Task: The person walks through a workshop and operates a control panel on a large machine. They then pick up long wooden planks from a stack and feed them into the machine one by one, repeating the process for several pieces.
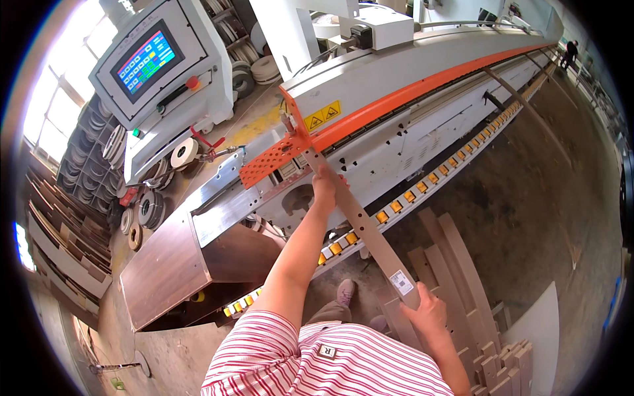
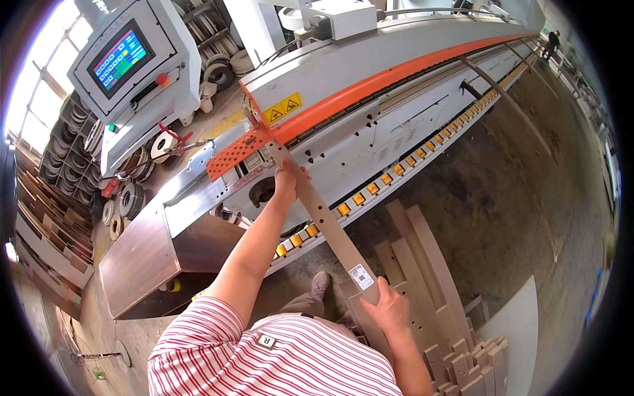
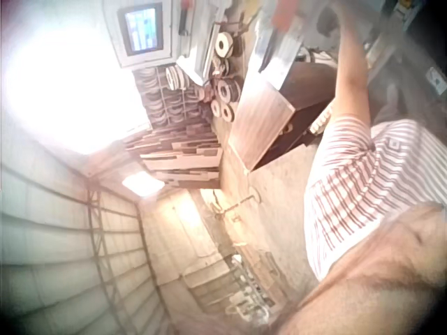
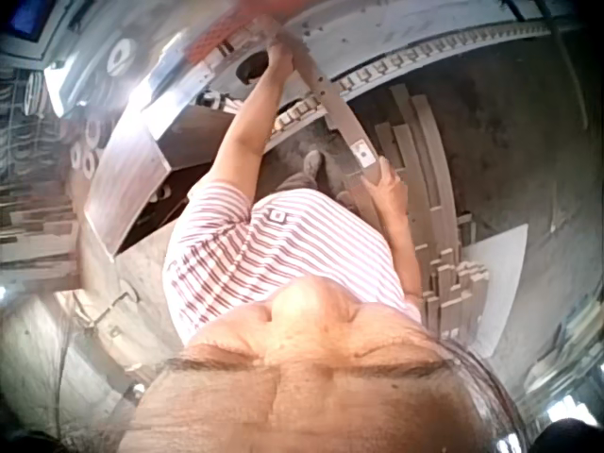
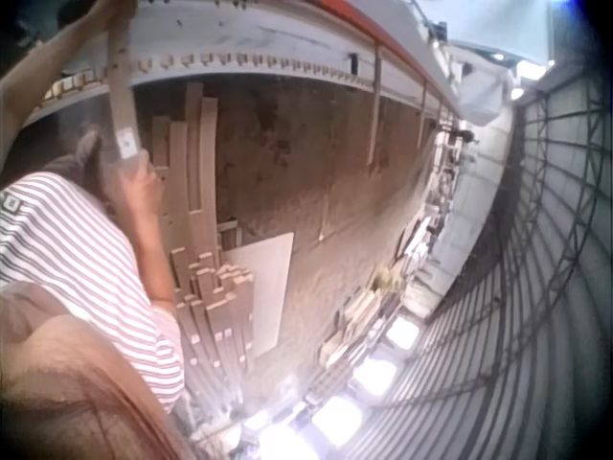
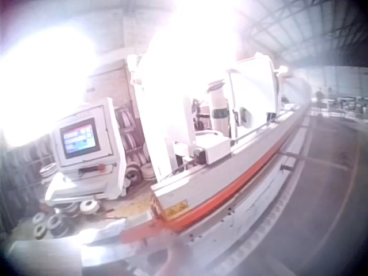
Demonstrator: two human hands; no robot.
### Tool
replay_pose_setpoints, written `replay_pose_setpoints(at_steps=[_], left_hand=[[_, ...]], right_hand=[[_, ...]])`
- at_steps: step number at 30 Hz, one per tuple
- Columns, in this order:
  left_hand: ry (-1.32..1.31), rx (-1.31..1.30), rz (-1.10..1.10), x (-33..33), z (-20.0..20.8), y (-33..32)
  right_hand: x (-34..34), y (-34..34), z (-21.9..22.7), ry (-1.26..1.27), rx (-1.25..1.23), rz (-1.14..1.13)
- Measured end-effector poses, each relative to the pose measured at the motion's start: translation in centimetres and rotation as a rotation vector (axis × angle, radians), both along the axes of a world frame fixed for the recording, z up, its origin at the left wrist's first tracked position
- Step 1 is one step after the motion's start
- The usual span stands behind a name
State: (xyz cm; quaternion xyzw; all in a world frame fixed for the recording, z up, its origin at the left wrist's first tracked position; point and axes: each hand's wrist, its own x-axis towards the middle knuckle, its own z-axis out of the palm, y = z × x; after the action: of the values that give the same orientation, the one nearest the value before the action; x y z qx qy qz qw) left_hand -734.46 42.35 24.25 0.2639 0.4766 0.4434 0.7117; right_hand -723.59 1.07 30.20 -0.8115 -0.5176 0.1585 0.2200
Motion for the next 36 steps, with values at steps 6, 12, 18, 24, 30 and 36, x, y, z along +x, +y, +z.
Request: replay_pose_setpoints(at_steps=[6, 12, 18, 24, 30, 36], left_hand=[[-0.031, -0.040, -0.080, 9.4, -1.2, 1.3], [-0.131, 0.351, -0.850, 6.7, -12.0, 7.3], [0.328, 0.662, -0.547, 2.1, -3.1, -4.2], [0.448, 0.916, -0.764, -0.7, -0.6, -15.1], [0.319, 0.929, -0.983, -0.2, 0.3, -21.0], [0.261, 0.842, -1.083, -1.5, -0.7, -24.4]], right_hand=[[5.3, -0.3, 0.9, 0.041, -0.027, -0.089], [4.6, -3.9, 0.4, -0.260, 0.118, -0.197], [5.0, -19.6, -3.4, -0.372, 0.133, -0.641], [0.4, -40.2, -6.9, -0.435, -0.406, -1.273], [0.4, -42.4, -8.4, -0.428, -0.282, -1.353], [-0.7, -39.3, -6.1, -0.199, -0.197, -1.174]])
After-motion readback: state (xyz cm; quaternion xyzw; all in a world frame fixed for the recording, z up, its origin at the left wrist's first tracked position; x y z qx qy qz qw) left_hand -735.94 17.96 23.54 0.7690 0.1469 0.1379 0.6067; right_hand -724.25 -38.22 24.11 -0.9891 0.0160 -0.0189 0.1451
